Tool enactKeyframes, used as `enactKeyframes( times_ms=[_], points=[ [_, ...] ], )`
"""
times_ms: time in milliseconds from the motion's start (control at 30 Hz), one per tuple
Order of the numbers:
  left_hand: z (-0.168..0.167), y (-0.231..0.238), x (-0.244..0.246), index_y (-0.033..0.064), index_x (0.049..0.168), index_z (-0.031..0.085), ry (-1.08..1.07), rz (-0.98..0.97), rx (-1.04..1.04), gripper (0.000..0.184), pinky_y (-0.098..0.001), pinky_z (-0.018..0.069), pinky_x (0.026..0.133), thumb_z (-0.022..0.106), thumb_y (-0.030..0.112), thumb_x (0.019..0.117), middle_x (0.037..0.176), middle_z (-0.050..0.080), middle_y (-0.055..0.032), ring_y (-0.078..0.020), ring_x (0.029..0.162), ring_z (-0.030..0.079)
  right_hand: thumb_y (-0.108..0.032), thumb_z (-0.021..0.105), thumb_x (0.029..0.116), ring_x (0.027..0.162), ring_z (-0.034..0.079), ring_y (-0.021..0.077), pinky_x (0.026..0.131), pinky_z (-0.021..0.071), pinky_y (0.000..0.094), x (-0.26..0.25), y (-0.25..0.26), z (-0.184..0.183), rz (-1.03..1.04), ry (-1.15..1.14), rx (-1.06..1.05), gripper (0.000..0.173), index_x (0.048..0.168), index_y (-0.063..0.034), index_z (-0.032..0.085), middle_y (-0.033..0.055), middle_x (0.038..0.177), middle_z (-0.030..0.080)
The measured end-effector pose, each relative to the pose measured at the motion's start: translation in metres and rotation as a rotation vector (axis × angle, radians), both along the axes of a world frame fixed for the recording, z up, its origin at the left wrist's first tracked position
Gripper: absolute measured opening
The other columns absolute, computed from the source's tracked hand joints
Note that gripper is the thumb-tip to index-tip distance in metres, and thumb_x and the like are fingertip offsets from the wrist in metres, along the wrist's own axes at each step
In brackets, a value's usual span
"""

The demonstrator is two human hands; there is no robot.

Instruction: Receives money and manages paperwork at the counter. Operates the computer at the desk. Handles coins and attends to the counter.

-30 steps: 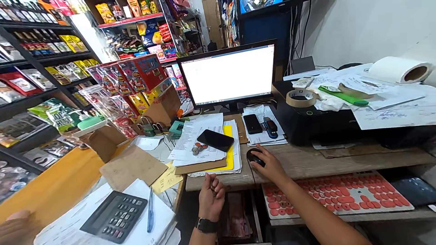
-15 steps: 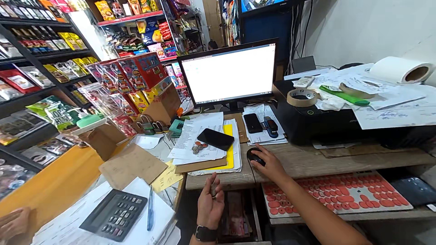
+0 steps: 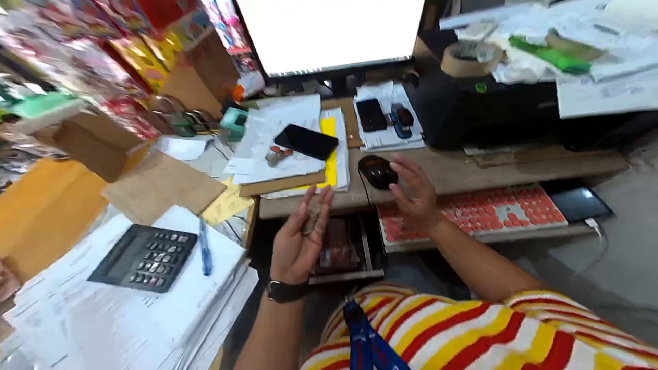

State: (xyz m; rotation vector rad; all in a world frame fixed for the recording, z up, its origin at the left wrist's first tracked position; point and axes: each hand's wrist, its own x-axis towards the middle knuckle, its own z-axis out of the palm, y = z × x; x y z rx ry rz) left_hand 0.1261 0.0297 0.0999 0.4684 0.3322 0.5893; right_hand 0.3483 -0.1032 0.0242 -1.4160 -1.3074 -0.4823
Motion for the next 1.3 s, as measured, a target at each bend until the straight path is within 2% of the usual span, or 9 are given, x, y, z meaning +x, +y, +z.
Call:
enactKeyframes(
  times_ms=[133,333,467,600,767,933,1100,1167,1300],
  points=[
    [-0.017,0.003,-0.011,0.0094,0.108,0.062,0.142,0.014,0.064,0.050,-0.0117,0.0497,0.047,0.017,0.029,0.1127,0.077,0.068,0.0020,-0.0008,0.054,0.060,-0.011,0.056,0.0970,0.105,0.072,0.0254,0.098,0.0543,0.0390,-0.025,-0.054,-0.020,0.115,-0.084,-0.215,0.026,0.107,0.0024,0.076,0.0155,0.109,0.076],
    [-0.055,-0.008,-0.025,0.0184,0.079,0.063,0.142,-0.045,-0.030,0.067,-0.0143,0.0431,0.039,0.011,0.048,0.1099,0.052,0.054,0.0086,0.0000,0.041,0.051,-0.011,0.055,0.0965,0.100,0.073,0.0258,0.096,0.0527,0.0439,-0.040,-0.143,-0.073,-0.003,-0.019,-0.502,0.026,0.105,-0.0029,0.077,0.0115,0.105,0.077],
    [-0.061,-0.018,-0.023,0.0158,0.077,0.062,0.162,-0.051,-0.104,0.068,-0.0154,0.0452,0.041,0.011,0.047,0.1100,0.051,0.054,0.0069,-0.0020,0.042,0.053,-0.014,0.055,0.0964,0.111,0.068,0.0379,0.097,0.0489,0.0581,-0.017,-0.166,-0.080,-0.260,0.016,-0.608,0.027,0.106,-0.0023,0.078,0.0180,0.116,0.073],
    [-0.060,-0.022,-0.016,0.0151,0.076,0.060,0.188,-0.024,-0.136,0.067,-0.0152,0.0451,0.041,0.012,0.047,0.1104,0.051,0.053,0.0068,-0.0023,0.042,0.052,-0.015,0.053,0.0977,0.121,0.063,0.0399,0.104,0.0442,0.0596,-0.002,-0.159,-0.085,-0.311,-0.001,-0.623,0.028,0.107,-0.0051,0.078,0.0188,0.127,0.069],
    [-0.062,-0.023,-0.021,0.0114,0.087,0.063,0.220,-0.049,-0.093,0.057,-0.0144,0.0540,0.051,0.017,0.035,0.1126,0.070,0.066,0.0030,-0.0034,0.057,0.065,-0.012,0.052,0.0955,0.128,0.057,0.0434,0.106,0.0410,0.0621,-0.001,-0.143,-0.092,-0.291,0.021,-0.611,0.029,0.106,-0.0067,0.079,0.0193,0.133,0.066],
    [-0.067,-0.023,-0.027,0.0116,0.088,0.063,0.181,-0.085,-0.108,0.058,-0.0140,0.0490,0.045,0.016,0.035,0.1123,0.061,0.061,0.0041,-0.0020,0.049,0.059,-0.008,0.053,0.0934,0.134,0.051,0.0500,0.109,0.0342,0.0695,0.001,-0.124,-0.080,-0.301,0.140,-0.658,0.027,0.098,-0.0041,0.079,0.0223,0.136,0.064],
    [-0.067,-0.026,-0.027,0.0140,0.085,0.065,0.194,-0.072,-0.100,0.062,-0.0154,0.0473,0.043,0.015,0.040,0.1116,0.052,0.056,0.0063,-0.0017,0.043,0.055,-0.007,0.056,0.0951,0.128,0.052,0.0516,0.106,0.0351,0.0702,0.000,-0.093,-0.066,-0.264,0.164,-0.785,0.029,0.112,-0.0089,0.079,0.0255,0.127,0.065],
    [-0.066,-0.030,-0.025,0.0142,0.083,0.065,0.247,-0.047,-0.102,0.062,-0.0160,0.0505,0.046,0.017,0.040,0.1118,0.054,0.058,0.0062,-0.0023,0.046,0.058,-0.007,0.056,0.0966,0.134,0.047,0.0514,0.110,0.0299,0.0703,0.003,-0.093,-0.057,-0.227,0.247,-0.894,0.031,0.118,-0.0110,0.078,0.0251,0.132,0.063],
    [-0.064,-0.033,-0.023,0.0116,0.093,0.066,0.373,-0.026,-0.081,0.053,-0.0172,0.0596,0.060,0.020,0.030,0.1131,0.076,0.071,0.0019,-0.0050,0.067,0.070,-0.002,0.054,0.0937,0.132,0.049,0.0529,0.109,0.0338,0.0697,0.019,-0.124,-0.052,-0.329,0.319,-0.768,0.029,0.108,-0.0054,0.079,0.0261,0.130,0.065]
  ],
)
